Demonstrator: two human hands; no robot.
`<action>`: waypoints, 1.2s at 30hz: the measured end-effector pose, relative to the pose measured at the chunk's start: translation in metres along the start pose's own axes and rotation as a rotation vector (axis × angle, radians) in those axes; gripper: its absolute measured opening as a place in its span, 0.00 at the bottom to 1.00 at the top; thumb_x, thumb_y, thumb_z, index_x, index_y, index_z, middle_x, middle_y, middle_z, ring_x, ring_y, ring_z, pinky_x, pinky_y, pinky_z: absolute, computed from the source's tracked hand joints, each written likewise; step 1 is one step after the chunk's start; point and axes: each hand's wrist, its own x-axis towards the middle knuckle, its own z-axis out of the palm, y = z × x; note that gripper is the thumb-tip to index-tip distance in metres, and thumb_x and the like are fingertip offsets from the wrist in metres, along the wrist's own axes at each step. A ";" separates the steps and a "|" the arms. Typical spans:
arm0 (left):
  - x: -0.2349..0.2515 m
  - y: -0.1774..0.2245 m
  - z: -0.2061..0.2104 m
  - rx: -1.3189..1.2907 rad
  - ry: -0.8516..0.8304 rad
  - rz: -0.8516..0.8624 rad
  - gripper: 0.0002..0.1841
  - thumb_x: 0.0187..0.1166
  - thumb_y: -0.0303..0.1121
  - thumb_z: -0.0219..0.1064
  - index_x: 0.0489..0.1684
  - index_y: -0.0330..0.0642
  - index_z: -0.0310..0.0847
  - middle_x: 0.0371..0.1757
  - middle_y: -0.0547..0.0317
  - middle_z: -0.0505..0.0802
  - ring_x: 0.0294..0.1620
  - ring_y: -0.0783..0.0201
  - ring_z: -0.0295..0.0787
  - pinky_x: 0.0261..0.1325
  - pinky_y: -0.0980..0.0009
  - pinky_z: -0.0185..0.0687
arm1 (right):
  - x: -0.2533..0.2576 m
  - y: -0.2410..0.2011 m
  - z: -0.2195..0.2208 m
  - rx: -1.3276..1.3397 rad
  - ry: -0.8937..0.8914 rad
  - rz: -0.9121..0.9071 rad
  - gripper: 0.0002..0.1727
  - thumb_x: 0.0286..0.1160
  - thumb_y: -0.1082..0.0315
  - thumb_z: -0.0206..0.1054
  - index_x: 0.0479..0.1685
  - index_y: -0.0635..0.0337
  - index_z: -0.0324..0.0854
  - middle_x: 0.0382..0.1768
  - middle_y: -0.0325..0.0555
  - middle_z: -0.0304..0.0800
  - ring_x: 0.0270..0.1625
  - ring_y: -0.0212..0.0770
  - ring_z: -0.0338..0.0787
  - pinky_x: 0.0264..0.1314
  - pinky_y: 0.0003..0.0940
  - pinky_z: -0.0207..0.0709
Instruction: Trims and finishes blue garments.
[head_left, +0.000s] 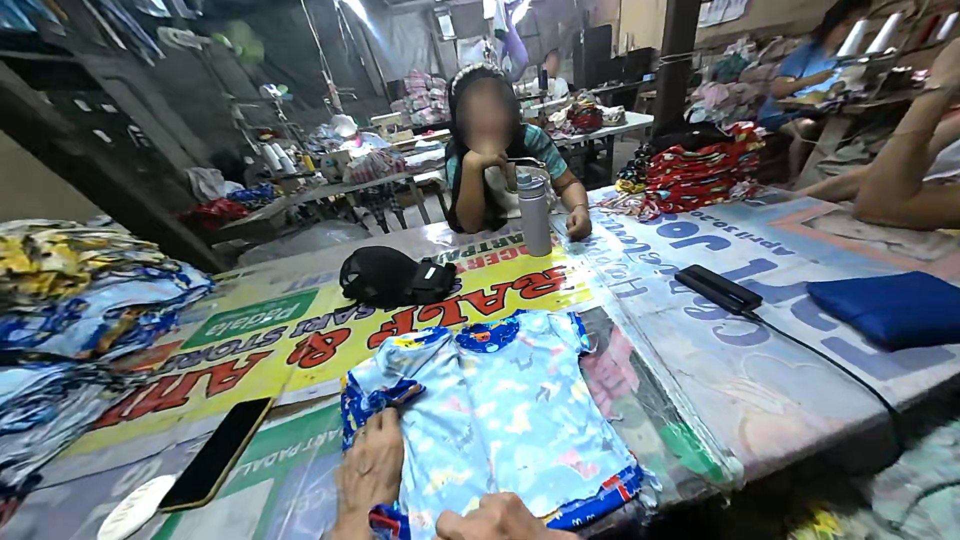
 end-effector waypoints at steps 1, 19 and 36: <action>0.002 0.005 -0.001 0.001 -0.014 -0.014 0.14 0.85 0.21 0.55 0.60 0.25 0.82 0.57 0.27 0.90 0.57 0.30 0.91 0.50 0.38 0.86 | -0.002 0.002 -0.004 0.002 -0.009 -0.008 0.05 0.79 0.66 0.66 0.42 0.54 0.87 0.33 0.46 0.88 0.23 0.44 0.85 0.20 0.39 0.77; 0.018 0.009 -0.024 -0.708 -0.021 0.210 0.17 0.82 0.32 0.63 0.66 0.40 0.86 0.62 0.48 0.93 0.53 0.55 0.94 0.59 0.53 0.89 | -0.030 0.036 -0.069 0.241 0.201 0.104 0.07 0.63 0.72 0.70 0.39 0.61 0.81 0.31 0.47 0.85 0.23 0.39 0.82 0.19 0.33 0.74; -0.110 0.106 -0.028 -0.993 0.262 0.166 0.13 0.71 0.34 0.73 0.45 0.33 0.87 0.44 0.55 0.95 0.56 0.70 0.90 0.85 0.56 0.63 | -0.018 0.031 -0.071 0.397 0.320 0.199 0.09 0.68 0.68 0.75 0.39 0.63 0.82 0.30 0.44 0.86 0.30 0.27 0.83 0.32 0.18 0.76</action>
